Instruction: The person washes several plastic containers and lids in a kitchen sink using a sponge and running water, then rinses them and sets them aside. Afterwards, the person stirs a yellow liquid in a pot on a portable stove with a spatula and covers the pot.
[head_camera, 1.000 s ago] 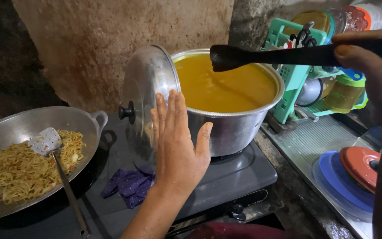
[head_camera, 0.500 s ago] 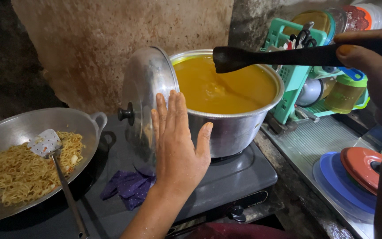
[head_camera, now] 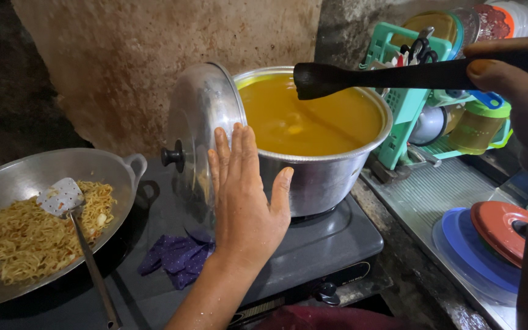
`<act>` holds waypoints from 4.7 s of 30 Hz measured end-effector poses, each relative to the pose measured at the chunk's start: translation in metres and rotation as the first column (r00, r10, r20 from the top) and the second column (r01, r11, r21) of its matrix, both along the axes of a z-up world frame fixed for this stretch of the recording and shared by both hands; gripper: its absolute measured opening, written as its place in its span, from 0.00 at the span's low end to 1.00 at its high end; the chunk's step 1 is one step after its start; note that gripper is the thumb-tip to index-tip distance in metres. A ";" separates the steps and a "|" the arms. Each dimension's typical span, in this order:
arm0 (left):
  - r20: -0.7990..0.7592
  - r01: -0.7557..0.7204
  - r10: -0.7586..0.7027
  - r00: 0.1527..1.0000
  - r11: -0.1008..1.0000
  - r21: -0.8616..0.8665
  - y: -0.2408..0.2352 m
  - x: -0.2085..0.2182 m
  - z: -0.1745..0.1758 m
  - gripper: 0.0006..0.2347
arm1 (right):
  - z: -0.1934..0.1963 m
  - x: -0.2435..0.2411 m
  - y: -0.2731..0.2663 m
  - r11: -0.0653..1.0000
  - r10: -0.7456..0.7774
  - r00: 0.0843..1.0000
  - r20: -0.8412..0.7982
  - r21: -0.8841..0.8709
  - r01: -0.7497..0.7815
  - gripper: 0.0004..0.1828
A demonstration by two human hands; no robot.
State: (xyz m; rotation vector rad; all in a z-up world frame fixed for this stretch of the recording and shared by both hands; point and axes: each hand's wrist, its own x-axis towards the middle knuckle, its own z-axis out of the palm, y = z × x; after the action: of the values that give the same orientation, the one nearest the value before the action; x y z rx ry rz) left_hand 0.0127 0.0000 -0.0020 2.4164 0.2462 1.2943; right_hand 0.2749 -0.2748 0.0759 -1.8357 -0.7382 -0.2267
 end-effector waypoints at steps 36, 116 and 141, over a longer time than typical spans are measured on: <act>0.275 0.318 -0.310 0.910 0.948 0.015 -0.035 0.008 0.012 0.18 | -0.142 0.041 -0.181 0.473 0.179 0.657 -0.732 0.650 0.595 0.16; 0.239 0.216 0.065 0.969 0.248 -0.944 0.069 -0.083 0.030 0.08 | 0.007 -0.180 0.350 0.324 0.760 0.502 0.413 -0.910 0.258 0.16; 0.362 0.333 0.062 0.930 0.272 -0.903 0.063 -0.079 0.039 0.10 | 0.016 -0.125 0.371 0.587 0.711 0.542 0.448 -0.802 -0.108 0.19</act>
State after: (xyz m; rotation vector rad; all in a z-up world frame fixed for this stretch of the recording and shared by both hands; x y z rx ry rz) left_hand -0.0667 0.0632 0.0366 1.0785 0.5244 0.9575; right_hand 0.1496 0.0964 0.0918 -2.1403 -2.1465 -0.4021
